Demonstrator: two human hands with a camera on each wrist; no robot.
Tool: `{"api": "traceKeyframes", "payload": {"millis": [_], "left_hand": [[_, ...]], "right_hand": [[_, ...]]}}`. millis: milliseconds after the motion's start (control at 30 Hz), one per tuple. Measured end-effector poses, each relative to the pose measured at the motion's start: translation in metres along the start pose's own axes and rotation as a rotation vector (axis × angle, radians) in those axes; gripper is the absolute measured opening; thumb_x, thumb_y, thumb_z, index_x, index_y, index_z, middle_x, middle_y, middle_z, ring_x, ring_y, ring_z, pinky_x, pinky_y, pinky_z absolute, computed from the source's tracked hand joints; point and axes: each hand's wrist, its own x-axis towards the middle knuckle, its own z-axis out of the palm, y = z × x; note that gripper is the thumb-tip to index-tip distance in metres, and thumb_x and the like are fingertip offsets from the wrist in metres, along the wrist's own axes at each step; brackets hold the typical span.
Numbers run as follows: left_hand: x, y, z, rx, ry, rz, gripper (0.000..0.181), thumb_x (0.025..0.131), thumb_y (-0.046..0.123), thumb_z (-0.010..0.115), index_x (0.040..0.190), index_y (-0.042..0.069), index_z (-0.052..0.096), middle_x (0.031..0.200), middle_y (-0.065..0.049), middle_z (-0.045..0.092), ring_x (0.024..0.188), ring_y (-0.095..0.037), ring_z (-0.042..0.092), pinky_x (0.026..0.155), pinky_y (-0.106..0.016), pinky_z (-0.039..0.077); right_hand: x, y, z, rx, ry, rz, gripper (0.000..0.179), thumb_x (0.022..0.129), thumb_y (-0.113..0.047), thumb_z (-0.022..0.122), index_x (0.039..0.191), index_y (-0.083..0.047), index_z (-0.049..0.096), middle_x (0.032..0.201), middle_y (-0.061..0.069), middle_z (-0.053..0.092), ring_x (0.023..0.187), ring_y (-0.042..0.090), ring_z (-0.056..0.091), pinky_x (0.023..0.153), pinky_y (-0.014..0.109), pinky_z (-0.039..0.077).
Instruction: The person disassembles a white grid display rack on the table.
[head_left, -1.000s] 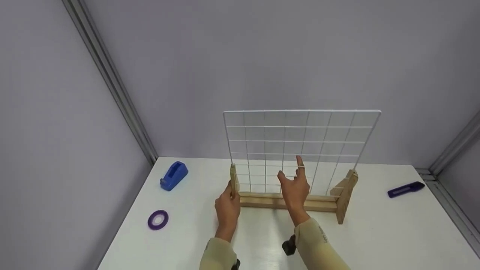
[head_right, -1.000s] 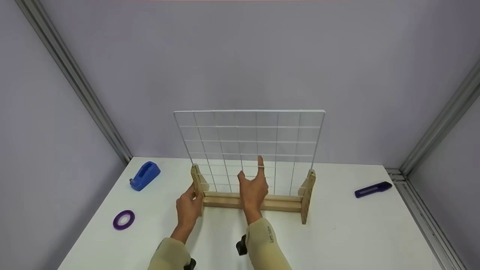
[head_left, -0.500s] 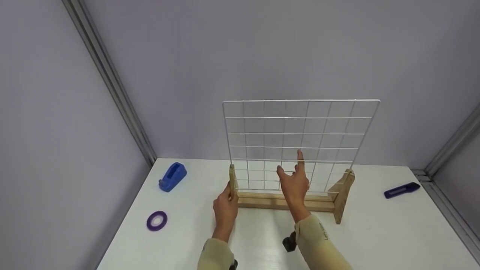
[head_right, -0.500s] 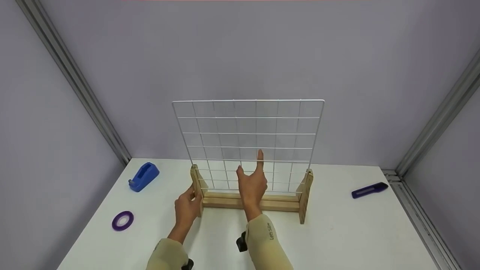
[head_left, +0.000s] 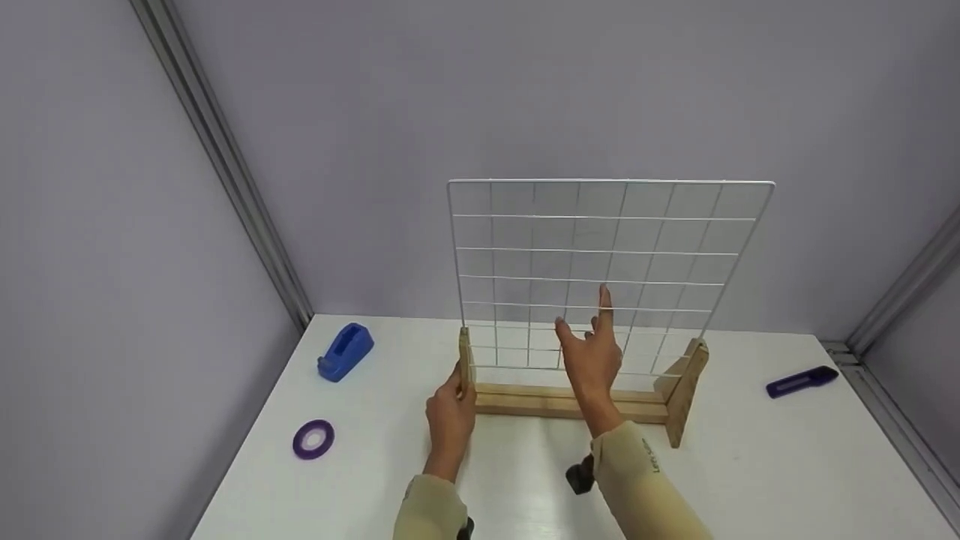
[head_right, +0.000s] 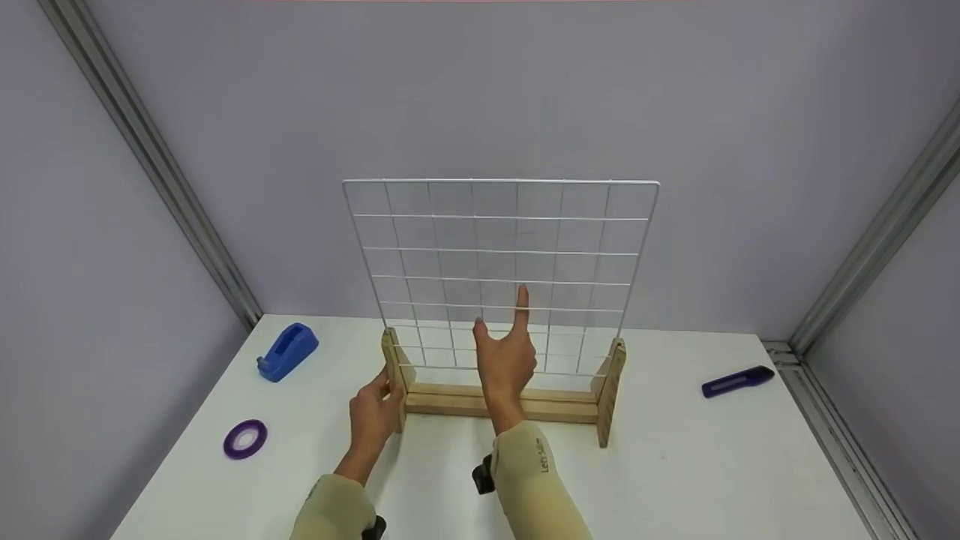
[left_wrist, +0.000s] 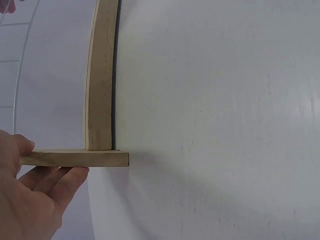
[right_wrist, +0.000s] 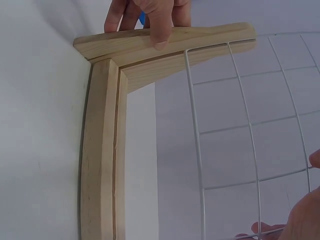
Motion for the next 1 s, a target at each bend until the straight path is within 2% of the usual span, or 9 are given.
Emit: {"api": "traceKeyframes", "payload": {"millis": [100, 333, 467, 700, 833, 1000], "left_hand": [[0.001, -0.001, 0.001, 0.006, 0.0, 0.005, 0.046, 0.098, 0.009, 0.064, 0.143, 0.006, 0.057, 0.123, -0.019, 0.072, 0.107, -0.03, 0.073, 0.079, -0.042, 0.063], [0.001, -0.002, 0.002, 0.011, -0.003, 0.003, 0.047, 0.098, 0.01, 0.064, 0.144, 0.007, 0.057, 0.125, -0.019, 0.071, 0.11, -0.032, 0.072, 0.082, -0.043, 0.063], [0.0, -0.002, 0.003, -0.003, 0.017, 0.017, 0.046, 0.097, 0.009, 0.065, 0.143, 0.006, 0.058, 0.125, -0.02, 0.071, 0.109, -0.032, 0.073, 0.081, -0.042, 0.063], [-0.002, -0.003, 0.006, 0.002, 0.025, 0.03, 0.044, 0.098, 0.008, 0.065, 0.141, 0.005, 0.059, 0.121, -0.02, 0.073, 0.106, -0.033, 0.074, 0.081, -0.041, 0.063], [-0.001, -0.003, 0.005, 0.014, 0.027, 0.022, 0.043, 0.098, 0.01, 0.066, 0.14, 0.006, 0.061, 0.121, -0.019, 0.073, 0.106, -0.032, 0.074, 0.08, -0.041, 0.063], [-0.001, -0.003, 0.003, 0.013, 0.021, 0.014, 0.044, 0.097, 0.009, 0.066, 0.141, 0.007, 0.06, 0.121, -0.019, 0.073, 0.107, -0.031, 0.074, 0.081, -0.04, 0.063]], "right_hand": [[0.001, -0.003, -0.002, 0.007, -0.003, -0.011, 0.088, 0.093, -0.036, 0.073, 0.161, -0.043, 0.018, 0.154, 0.024, 0.046, 0.133, 0.042, 0.057, 0.1, 0.061, 0.051], [0.004, -0.015, -0.007, -0.017, 0.027, -0.023, 0.085, 0.092, -0.039, 0.072, 0.16, -0.046, 0.02, 0.147, 0.025, 0.054, 0.123, 0.043, 0.064, 0.093, 0.062, 0.054], [0.005, -0.023, -0.01, 0.009, 0.007, -0.042, 0.085, 0.093, -0.039, 0.072, 0.159, -0.048, 0.019, 0.151, 0.024, 0.05, 0.128, 0.042, 0.061, 0.094, 0.062, 0.053], [0.007, -0.034, -0.016, 0.007, 0.015, -0.065, 0.085, 0.092, -0.039, 0.072, 0.159, -0.047, 0.02, 0.151, 0.022, 0.052, 0.127, 0.04, 0.062, 0.091, 0.062, 0.054], [0.008, -0.04, -0.017, 0.031, 0.013, -0.066, 0.086, 0.093, -0.038, 0.071, 0.16, -0.047, 0.019, 0.152, 0.022, 0.05, 0.129, 0.041, 0.06, 0.093, 0.062, 0.054], [0.009, -0.05, -0.018, 0.032, 0.011, -0.085, 0.088, 0.092, -0.039, 0.072, 0.16, -0.047, 0.017, 0.152, 0.022, 0.05, 0.13, 0.039, 0.06, 0.09, 0.059, 0.056]]}}
